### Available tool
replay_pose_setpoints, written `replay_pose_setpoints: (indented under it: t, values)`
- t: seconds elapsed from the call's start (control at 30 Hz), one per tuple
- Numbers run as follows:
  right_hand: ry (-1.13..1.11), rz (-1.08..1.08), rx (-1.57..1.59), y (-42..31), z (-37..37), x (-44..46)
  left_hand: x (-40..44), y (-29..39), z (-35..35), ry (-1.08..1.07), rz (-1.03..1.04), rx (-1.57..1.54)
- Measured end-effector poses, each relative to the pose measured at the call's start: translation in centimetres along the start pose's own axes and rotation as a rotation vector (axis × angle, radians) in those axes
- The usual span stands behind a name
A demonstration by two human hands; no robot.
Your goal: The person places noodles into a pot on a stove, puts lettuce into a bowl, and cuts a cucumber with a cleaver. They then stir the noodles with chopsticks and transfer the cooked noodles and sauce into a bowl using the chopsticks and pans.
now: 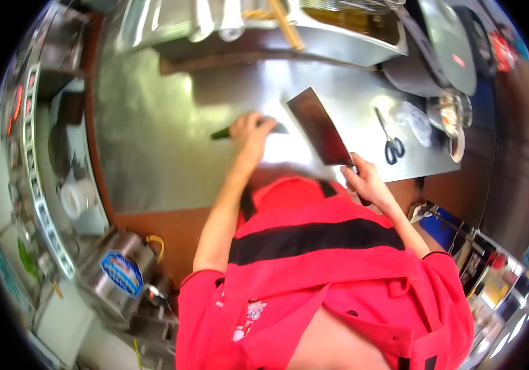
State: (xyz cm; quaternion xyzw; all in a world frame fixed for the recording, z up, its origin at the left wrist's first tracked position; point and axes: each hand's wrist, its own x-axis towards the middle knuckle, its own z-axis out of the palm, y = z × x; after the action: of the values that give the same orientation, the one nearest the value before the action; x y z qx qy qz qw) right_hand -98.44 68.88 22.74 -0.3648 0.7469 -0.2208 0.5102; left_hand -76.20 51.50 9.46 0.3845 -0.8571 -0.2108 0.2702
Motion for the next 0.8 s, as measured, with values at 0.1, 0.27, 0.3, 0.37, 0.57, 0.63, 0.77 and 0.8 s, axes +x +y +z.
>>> replay_pose_setpoints:
  t: [0.1, 0.27, 0.3, 0.37, 0.57, 0.63, 0.77, 0.8]
  values:
    - [0.127, 0.052, 0.146, 0.6, -1.3, -1.4, 1.7, -4.0, -1.3, -0.034, -0.006, 0.089]
    - [0.144, 0.114, 0.948, 1.7, -3.7, -5.8, 4.4, -2.8, -5.9, -0.138, 0.037, 0.13]
    - [0.167, 0.102, 0.978, 2.6, -3.7, -6.6, 5.2, -1.4, -6.1, -0.127, 0.104, 0.09]
    - [0.178, 0.074, 1.062, 3.3, -3.6, -8.6, 6.0, 3.1, -5.6, -0.171, 0.214, -0.072]
    - [0.432, 0.064, 1.053, 4.3, -1.8, -13.5, 4.4, 25.3, -1.7, -0.728, 0.654, -0.741]
    - [0.516, 0.085, 1.143, 6.7, -0.6, -14.8, 2.3, 30.3, 1.1, -0.8, 0.867, -0.659]
    - [0.536, -0.012, 1.302, 8.4, -0.6, -19.1, 0.1, 33.7, 5.0, -0.86, 0.972, -0.68]
    - [0.539, -0.02, 1.33, 8.8, -0.5, -20.1, 0.0, 34.5, 5.2, -0.889, 1.005, -0.655]
